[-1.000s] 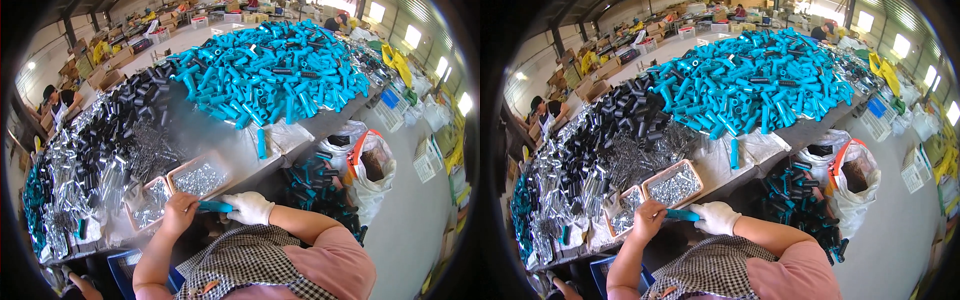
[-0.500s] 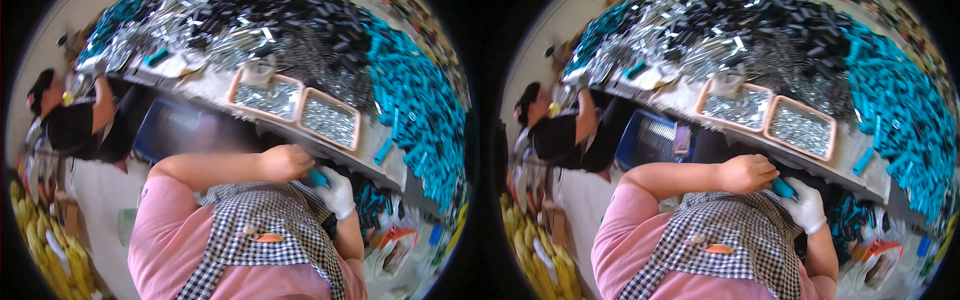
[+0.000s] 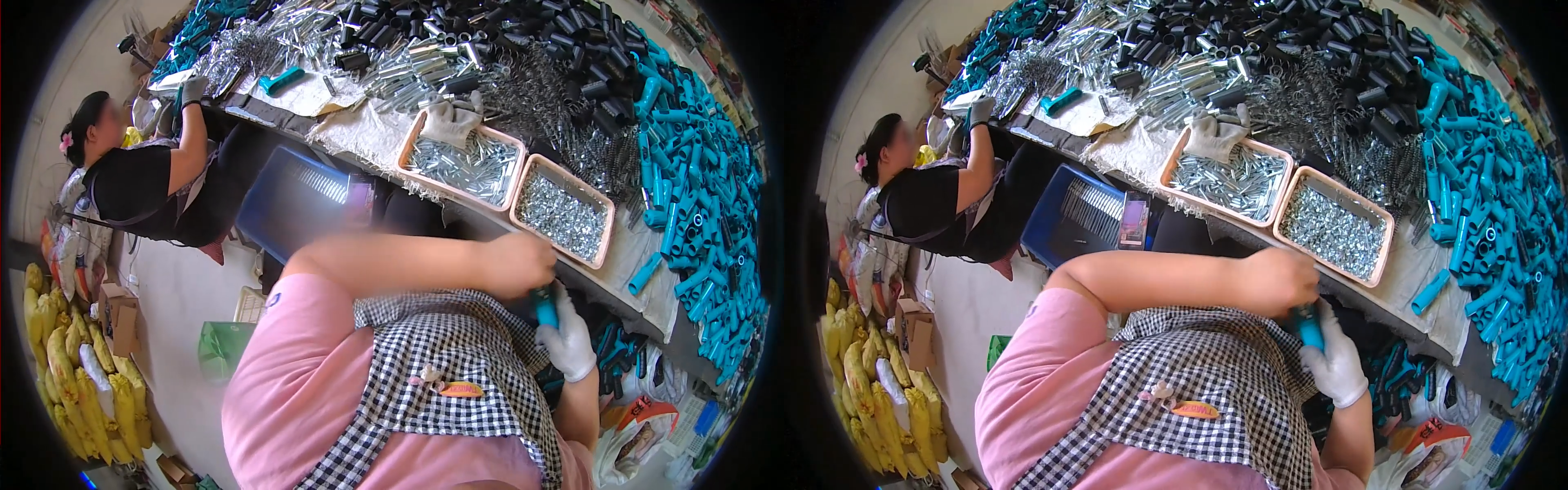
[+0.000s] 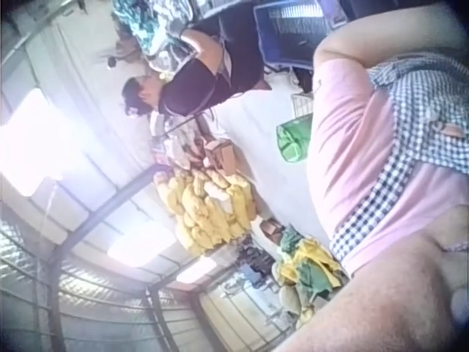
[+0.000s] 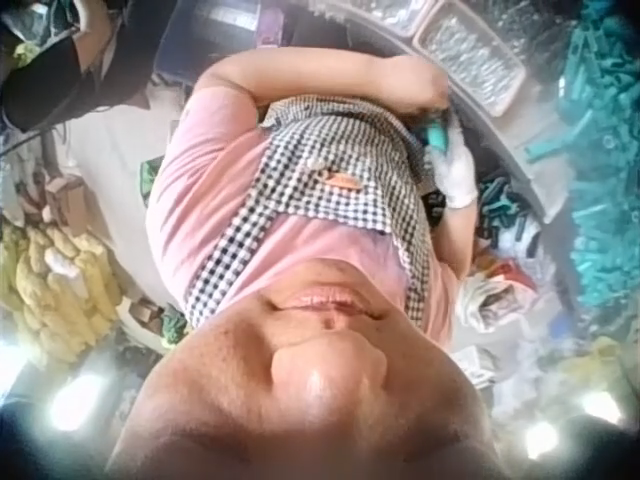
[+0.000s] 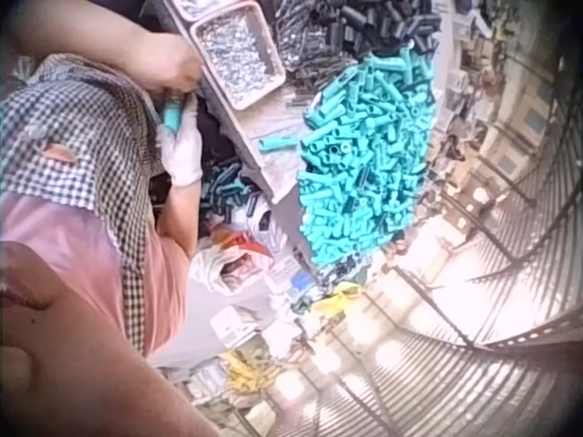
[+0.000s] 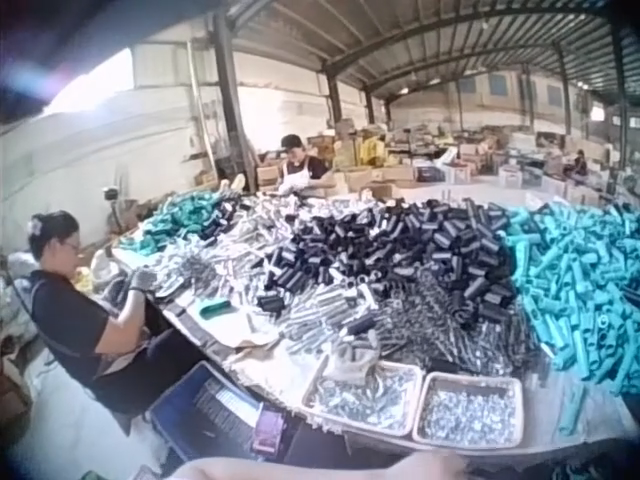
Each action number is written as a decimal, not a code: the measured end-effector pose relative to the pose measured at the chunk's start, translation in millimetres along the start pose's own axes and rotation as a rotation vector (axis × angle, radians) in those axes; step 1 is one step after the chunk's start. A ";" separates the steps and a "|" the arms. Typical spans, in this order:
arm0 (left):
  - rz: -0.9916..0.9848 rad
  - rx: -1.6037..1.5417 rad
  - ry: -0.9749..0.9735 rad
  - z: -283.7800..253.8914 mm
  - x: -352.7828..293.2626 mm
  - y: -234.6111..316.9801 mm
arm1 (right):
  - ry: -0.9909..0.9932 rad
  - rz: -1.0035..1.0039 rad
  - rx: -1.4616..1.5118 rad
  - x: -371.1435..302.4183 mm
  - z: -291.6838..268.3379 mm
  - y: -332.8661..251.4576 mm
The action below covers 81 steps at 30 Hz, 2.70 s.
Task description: Assembling small plastic housings with metal pins and internal components at a factory workbench.
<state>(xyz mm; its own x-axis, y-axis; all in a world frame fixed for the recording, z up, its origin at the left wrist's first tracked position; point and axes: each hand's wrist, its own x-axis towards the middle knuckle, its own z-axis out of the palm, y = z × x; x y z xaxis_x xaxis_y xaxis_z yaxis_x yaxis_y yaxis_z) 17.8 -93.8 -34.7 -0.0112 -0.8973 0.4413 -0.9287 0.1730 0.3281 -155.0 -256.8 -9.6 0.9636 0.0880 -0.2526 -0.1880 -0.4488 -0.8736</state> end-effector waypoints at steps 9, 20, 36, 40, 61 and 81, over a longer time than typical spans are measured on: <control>-0.750 0.173 -0.186 18.2 68.6 -55.6 | 0.475 0.128 0.809 -11.0 -13.8 4.0; -0.804 0.161 -0.093 38.9 58.2 -60.3 | 0.331 0.106 1.071 2.6 -2.3 17.8; -0.293 -0.618 0.488 -4.3 -12.3 4.7 | 0.012 0.238 1.430 13.6 20.8 11.4; -0.288 -0.604 0.486 -8.7 -33.0 13.5 | -0.076 0.250 1.451 19.1 27.8 0.7; -0.424 -0.898 0.267 -5.8 -95.2 19.4 | -0.219 0.289 0.979 27.0 58.9 -34.7; -0.613 -0.692 -0.102 -31.1 -145.2 19.6 | -0.158 -0.359 -0.709 64.7 70.7 -36.2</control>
<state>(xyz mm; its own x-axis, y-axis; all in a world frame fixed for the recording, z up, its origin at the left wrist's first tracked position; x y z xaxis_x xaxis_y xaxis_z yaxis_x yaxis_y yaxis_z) 12.8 52.4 -66.4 0.3456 -0.9376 -0.0387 -0.3558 -0.1691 0.9191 -99.3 -171.9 -23.7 0.8941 0.4344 -0.1089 0.3438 -0.8216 -0.4548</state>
